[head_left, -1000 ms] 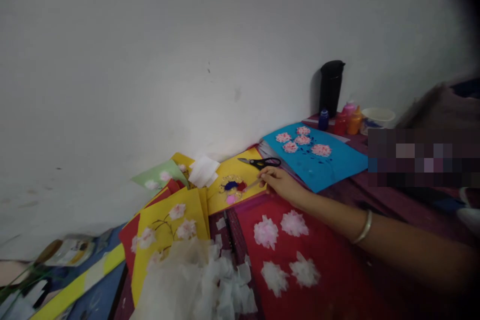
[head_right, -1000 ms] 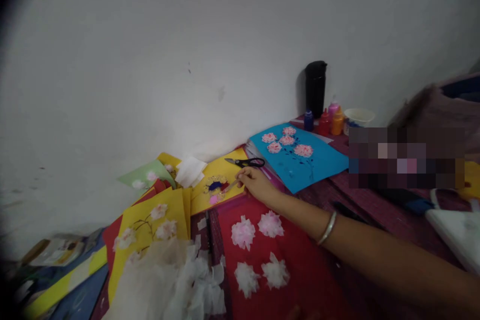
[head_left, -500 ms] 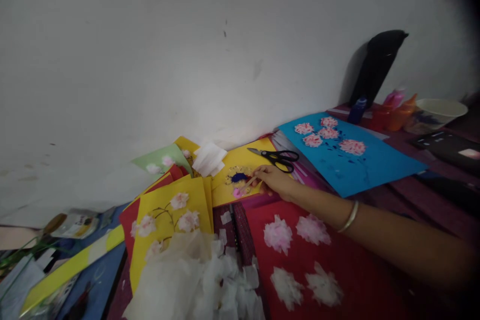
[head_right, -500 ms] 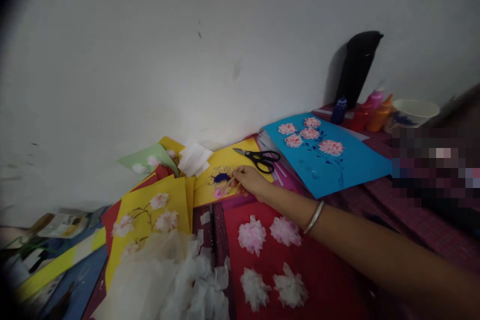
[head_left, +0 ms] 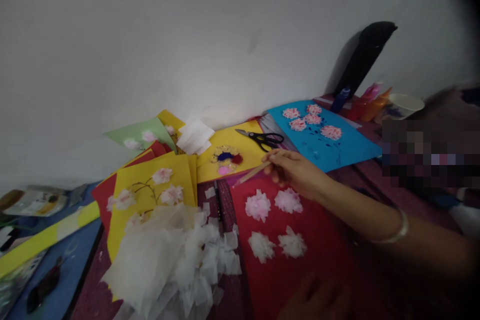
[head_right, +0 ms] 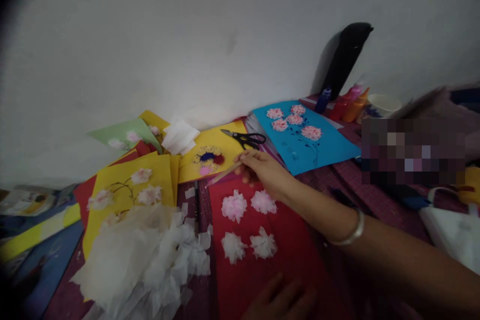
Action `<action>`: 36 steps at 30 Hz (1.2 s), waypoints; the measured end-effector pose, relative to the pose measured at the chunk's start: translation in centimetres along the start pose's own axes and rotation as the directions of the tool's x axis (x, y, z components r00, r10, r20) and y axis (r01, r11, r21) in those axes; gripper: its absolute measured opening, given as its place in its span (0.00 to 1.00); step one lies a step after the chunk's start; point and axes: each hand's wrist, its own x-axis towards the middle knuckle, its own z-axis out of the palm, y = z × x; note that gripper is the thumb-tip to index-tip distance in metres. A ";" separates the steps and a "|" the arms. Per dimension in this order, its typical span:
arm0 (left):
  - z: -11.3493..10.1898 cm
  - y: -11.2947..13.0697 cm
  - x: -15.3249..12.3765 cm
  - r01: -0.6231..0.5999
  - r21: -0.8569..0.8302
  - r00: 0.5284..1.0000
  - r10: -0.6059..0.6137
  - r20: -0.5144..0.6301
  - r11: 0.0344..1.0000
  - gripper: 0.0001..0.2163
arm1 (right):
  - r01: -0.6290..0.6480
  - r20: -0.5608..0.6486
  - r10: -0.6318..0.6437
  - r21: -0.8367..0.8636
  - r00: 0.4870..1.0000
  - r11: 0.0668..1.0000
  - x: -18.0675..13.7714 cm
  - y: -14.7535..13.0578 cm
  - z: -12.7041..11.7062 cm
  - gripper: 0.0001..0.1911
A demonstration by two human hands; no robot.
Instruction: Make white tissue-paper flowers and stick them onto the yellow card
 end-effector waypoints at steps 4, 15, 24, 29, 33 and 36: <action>-1.3 -0.1 -0.1 0.050 0.014 0.981 -0.047 -0.188 0.999 0.12 | 0.100 -0.005 -0.102 -0.151 0.995 0.983 -6.6 1.6 -1.2 0.10; -1.4 -0.2 -0.1 0.061 0.010 0.964 -0.057 -0.260 0.998 0.10 | 0.028 -0.076 -0.046 -0.227 0.996 0.974 -10.2 6.6 -1.5 0.14; 5.3 0.9 -0.2 0.177 0.048 0.871 -0.133 -0.473 0.983 0.11 | -0.011 -0.038 0.004 -0.190 0.999 0.982 -9.8 6.8 -2.1 0.13; 3.4 0.8 -0.2 0.145 -0.012 0.927 -0.140 -0.349 0.989 0.11 | -0.015 -0.003 0.014 -0.209 1.000 0.978 -10.2 6.6 -1.6 0.10; 1.1 0.4 -0.1 0.084 -0.059 0.969 -0.095 -0.226 0.995 0.11 | 0.031 0.021 -0.025 -0.317 0.999 0.948 -10.2 7.0 -0.9 0.08; -0.2 0.1 -0.1 0.120 -0.070 0.971 -0.131 -0.199 0.990 0.10 | 0.045 0.000 -0.047 -0.324 0.999 0.945 -10.2 6.8 -1.3 0.08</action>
